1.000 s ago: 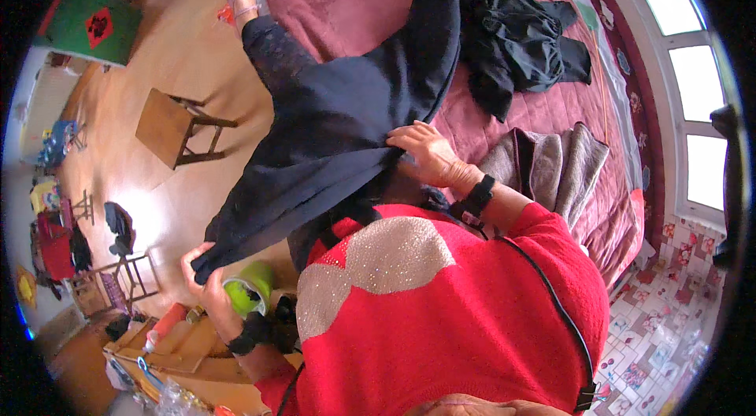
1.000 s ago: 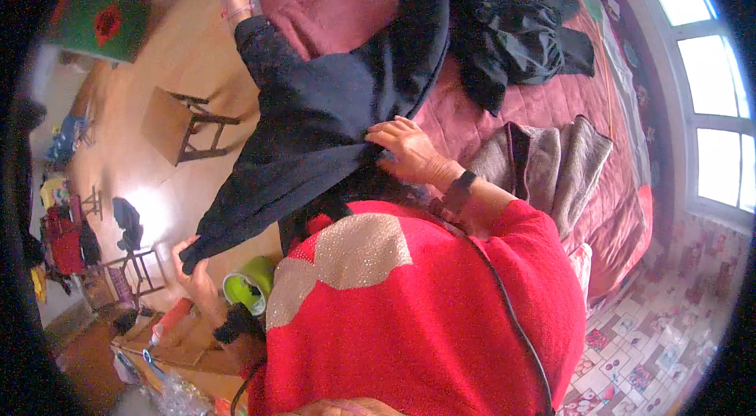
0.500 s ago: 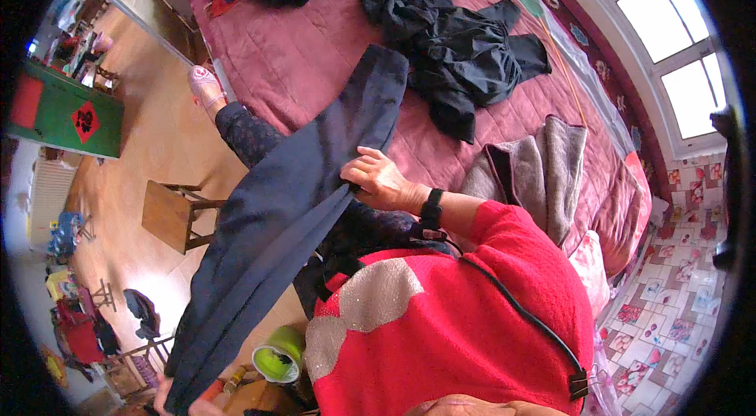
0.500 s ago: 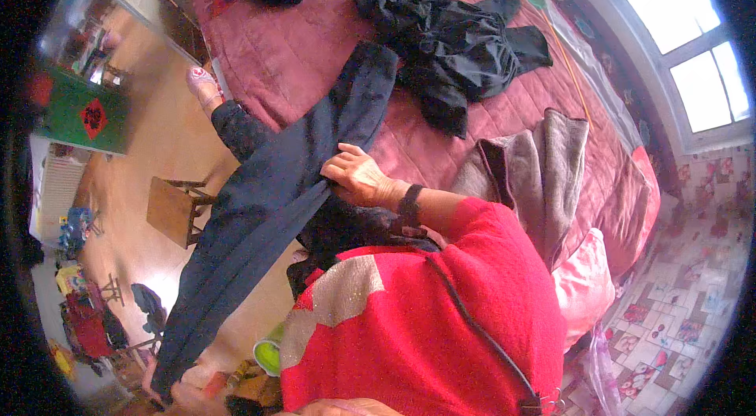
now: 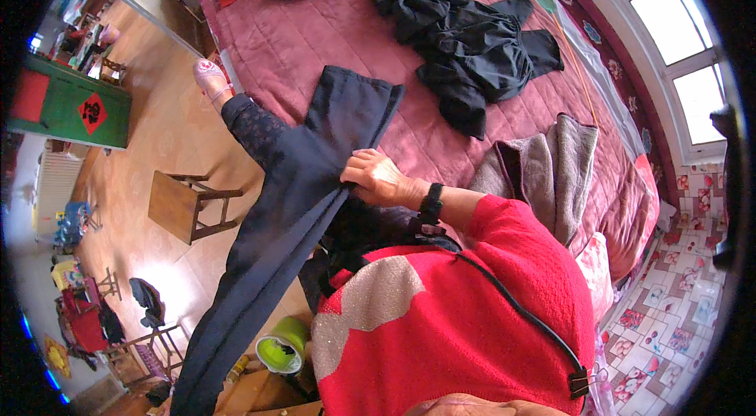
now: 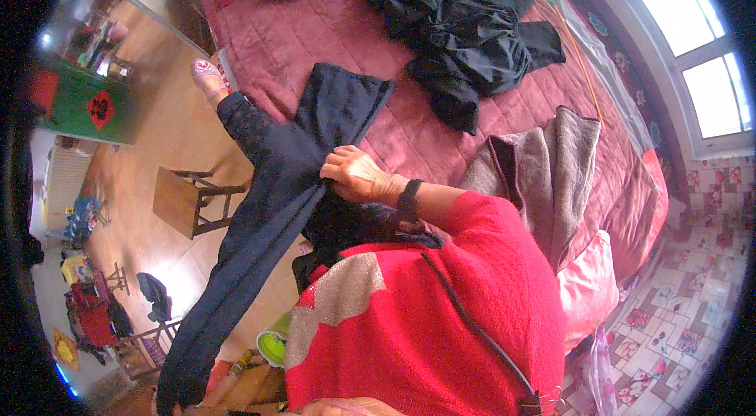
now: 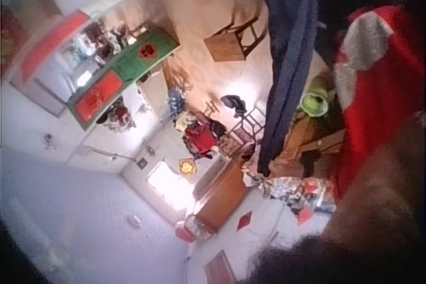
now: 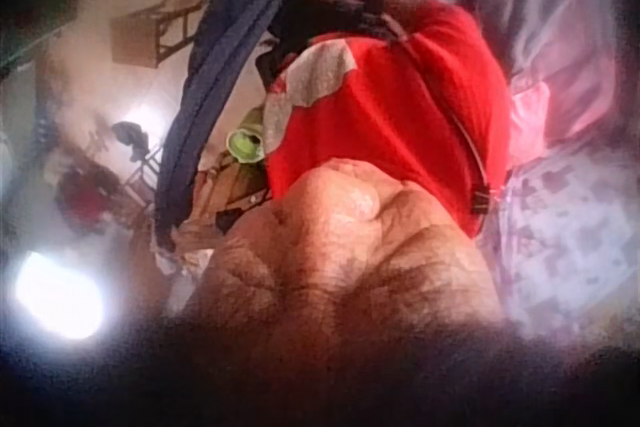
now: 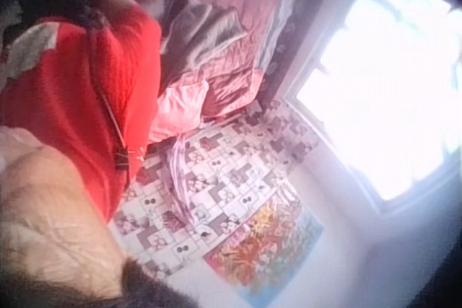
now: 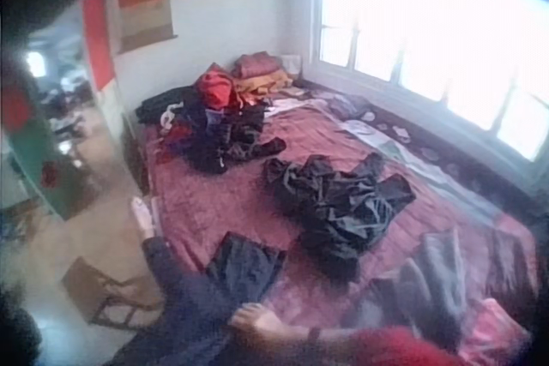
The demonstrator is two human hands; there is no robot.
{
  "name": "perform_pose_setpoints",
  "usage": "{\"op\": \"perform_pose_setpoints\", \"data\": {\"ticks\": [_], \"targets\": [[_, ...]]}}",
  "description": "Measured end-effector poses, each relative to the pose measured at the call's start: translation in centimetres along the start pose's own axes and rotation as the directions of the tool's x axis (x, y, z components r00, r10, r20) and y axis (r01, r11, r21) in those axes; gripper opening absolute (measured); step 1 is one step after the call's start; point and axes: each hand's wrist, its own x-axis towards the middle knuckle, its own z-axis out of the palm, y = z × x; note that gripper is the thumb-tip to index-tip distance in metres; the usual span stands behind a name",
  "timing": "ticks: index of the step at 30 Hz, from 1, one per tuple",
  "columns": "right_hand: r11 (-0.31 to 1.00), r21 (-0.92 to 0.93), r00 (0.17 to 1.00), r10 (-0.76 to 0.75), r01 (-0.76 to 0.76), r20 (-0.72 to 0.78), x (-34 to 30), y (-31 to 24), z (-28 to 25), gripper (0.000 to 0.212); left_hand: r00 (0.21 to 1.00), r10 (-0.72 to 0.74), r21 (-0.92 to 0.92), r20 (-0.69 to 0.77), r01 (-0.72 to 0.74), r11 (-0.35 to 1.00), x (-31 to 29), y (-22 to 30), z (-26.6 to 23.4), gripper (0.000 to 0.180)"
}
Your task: The person folds a pair of black trousers on a bed. They smooth the fabric, align the legs, fold the garment in half lengthwise, then fold it into thirds and place it on the bed.
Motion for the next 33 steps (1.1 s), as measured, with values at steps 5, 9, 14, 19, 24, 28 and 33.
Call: {"op": "perform_pose_setpoints", "data": {"ticks": [5, 9, 14, 19, 24, 28, 33], "targets": [[0.951, 0.218, 0.966, 0.183, -0.22, 0.181, -3.1, 1.0, -0.3, 0.048, 0.998, -0.014, -0.009, 0.063, 0.015, 1.0, 2.5, -0.8, 5.1, 0.04], [0.515, 0.537, 0.656, 0.749, -0.668, 0.097, -4.6, 6.1, 0.0, 0.05, 0.995, -0.027, -0.003, 0.099, 0.028, 1.0, 3.6, -1.4, 7.7, 0.041], [-0.04, 0.696, 0.118, 0.977, -0.717, 0.178, -3.9, 12.3, 0.3, 0.04, 0.994, -0.037, 0.009, 0.106, 0.036, 0.999, 4.3, -1.7, 9.1, 0.042], [-0.159, 0.757, 0.067, 0.964, -0.633, 0.259, -1.9, 14.9, 1.2, 0.025, 0.994, -0.043, 0.025, 0.105, 0.041, 0.999, 5.0, -1.9, 10.0, 0.043], [-0.225, 0.834, 0.046, 0.957, -0.504, 0.287, -0.5, 15.2, 1.1, 0.021, 0.995, -0.049, 0.036, 0.089, 0.046, 0.998, 5.9, -2.2, 10.8, 0.044], [-0.065, 0.869, 0.15, 0.976, -0.491, 0.158, -0.4, 14.3, -1.2, 0.014, 0.995, -0.056, 0.046, 0.084, 0.053, 0.998, 5.9, -2.3, 10.7, 0.045], [-0.037, 0.855, 0.044, 0.997, -0.517, 0.07, -3.3, 14.5, -3.7, 0.008, 0.997, -0.052, 0.051, 0.059, 0.049, 0.997, 6.0, -1.9, 10.1, 0.046]]}}
